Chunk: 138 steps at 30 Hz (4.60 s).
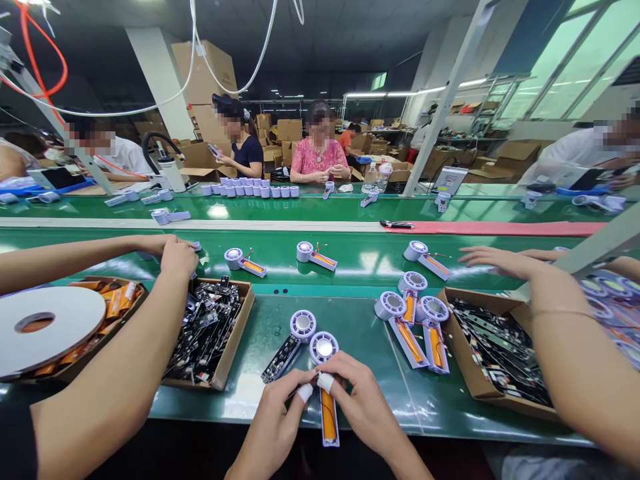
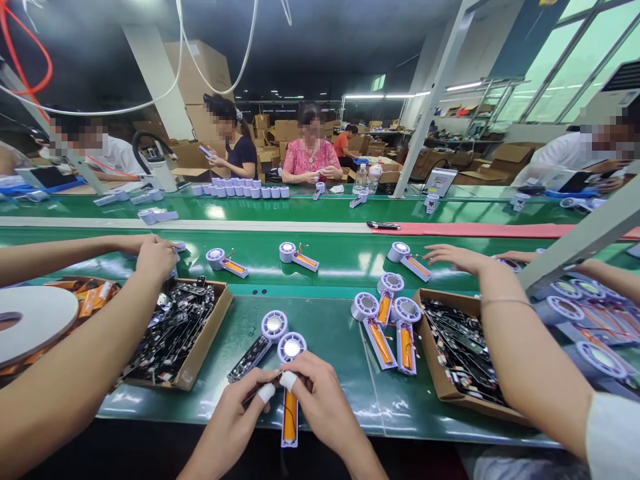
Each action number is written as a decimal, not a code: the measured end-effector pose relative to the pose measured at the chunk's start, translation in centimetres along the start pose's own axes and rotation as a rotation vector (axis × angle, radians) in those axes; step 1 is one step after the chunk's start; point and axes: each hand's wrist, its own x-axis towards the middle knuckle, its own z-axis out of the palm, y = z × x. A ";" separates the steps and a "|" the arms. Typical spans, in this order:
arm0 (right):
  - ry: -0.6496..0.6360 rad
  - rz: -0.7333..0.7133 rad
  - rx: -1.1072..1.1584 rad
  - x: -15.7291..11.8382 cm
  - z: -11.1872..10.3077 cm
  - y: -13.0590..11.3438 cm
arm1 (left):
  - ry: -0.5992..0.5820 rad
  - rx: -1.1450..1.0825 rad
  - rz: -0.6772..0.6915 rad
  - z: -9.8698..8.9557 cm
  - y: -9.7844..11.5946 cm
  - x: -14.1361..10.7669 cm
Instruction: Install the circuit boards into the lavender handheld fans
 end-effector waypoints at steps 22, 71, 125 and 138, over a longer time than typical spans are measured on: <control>-0.006 0.468 0.728 -1.2 -0.6 0.0 | 0.051 -0.233 -0.257 3.1 -1.0 1.5; 0.038 0.151 -0.242 -3.0 -2.8 0.0 | 0.166 -0.468 -0.153 3.6 1.2 1.1; 0.546 -0.021 -0.481 -5.5 6.0 3.8 | 0.367 -0.465 -0.314 6.6 2.4 0.3; 0.300 -0.085 -0.455 -6.4 3.1 2.8 | 0.311 -0.816 -0.323 6.6 1.3 1.4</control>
